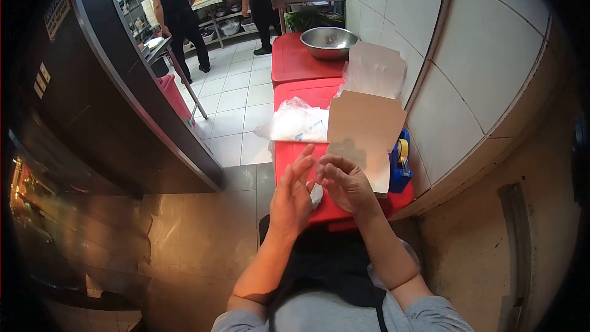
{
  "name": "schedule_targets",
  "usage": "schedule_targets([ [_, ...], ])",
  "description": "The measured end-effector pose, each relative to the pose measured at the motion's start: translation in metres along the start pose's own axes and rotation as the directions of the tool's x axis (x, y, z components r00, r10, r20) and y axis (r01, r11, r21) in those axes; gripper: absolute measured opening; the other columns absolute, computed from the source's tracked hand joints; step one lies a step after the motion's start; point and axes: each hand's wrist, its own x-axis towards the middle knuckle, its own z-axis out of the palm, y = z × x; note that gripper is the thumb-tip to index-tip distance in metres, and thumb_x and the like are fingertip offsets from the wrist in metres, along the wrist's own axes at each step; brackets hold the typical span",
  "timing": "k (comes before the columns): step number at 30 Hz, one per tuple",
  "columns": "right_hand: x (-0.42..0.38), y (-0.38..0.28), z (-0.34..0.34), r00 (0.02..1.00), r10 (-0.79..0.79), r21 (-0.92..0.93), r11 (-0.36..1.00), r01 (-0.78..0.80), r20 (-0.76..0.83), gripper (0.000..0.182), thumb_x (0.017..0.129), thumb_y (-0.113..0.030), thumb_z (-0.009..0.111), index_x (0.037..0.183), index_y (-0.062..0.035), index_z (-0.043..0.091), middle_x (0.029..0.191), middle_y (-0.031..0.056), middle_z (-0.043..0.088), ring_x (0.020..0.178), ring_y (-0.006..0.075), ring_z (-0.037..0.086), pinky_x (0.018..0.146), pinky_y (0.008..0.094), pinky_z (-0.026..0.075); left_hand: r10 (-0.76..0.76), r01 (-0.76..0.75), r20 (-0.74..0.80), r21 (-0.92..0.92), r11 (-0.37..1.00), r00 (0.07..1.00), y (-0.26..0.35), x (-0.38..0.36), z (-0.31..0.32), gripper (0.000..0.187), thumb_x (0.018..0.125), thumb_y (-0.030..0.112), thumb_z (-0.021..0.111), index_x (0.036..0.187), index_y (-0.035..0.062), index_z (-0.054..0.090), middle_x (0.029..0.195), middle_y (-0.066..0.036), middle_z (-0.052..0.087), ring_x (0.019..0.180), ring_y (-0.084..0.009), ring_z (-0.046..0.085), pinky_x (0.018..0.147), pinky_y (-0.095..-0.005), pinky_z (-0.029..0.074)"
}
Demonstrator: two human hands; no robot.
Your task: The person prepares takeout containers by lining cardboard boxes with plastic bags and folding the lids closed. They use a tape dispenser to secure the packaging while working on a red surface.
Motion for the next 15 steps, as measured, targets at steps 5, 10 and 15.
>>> schedule_targets([
  [5, 0.000, -0.002, 0.007, 0.998, -0.047, -0.128, 0.991, 0.040, -0.051, 0.017, 0.085, -0.007, 0.065, 0.101, -0.0032, 0.066, 0.094, 0.0020, 0.064, 0.086, 0.0098, 0.057, 0.078, 0.0240, 0.044, 0.011, -0.011, -0.057, -0.003, 1.000, 0.998, -0.006, -0.001, 0.004, 0.046, 0.096, 0.035, 0.035, 0.125, 0.0027, 0.051, 0.147, -0.008, 0.030, 0.136, -0.0202, 0.022, 0.110, -0.0401, 0.012],
  [10, 0.000, -0.006, 0.013, 0.993, -0.090, -0.203, 0.976, 0.073, -0.076, 0.011, 0.085, -0.006, 0.065, 0.095, -0.0022, 0.067, 0.090, 0.0002, 0.061, 0.086, 0.0080, 0.055, 0.078, 0.0232, 0.044, 0.178, -0.171, 0.027, 0.450, 0.877, 0.984, -0.004, -0.004, 0.005, 0.044, 0.095, 0.035, 0.038, 0.125, 0.0066, 0.053, 0.147, -0.009, 0.028, 0.135, -0.0210, 0.024, 0.109, -0.0391, 0.013],
  [15, -0.001, -0.009, 0.020, 0.989, -0.090, -0.298, 0.953, 0.051, -0.117, 0.009, 0.084, -0.005, 0.065, 0.093, -0.0024, 0.067, 0.087, -0.0007, 0.060, 0.085, 0.0063, 0.054, 0.077, 0.0220, 0.043, 0.273, -0.275, 0.070, 0.447, 0.851, 0.959, -0.009, -0.004, 0.002, 0.043, 0.094, 0.034, 0.040, 0.125, 0.0079, 0.054, 0.148, -0.009, 0.026, 0.137, -0.0229, 0.019, 0.110, -0.0396, 0.008],
])
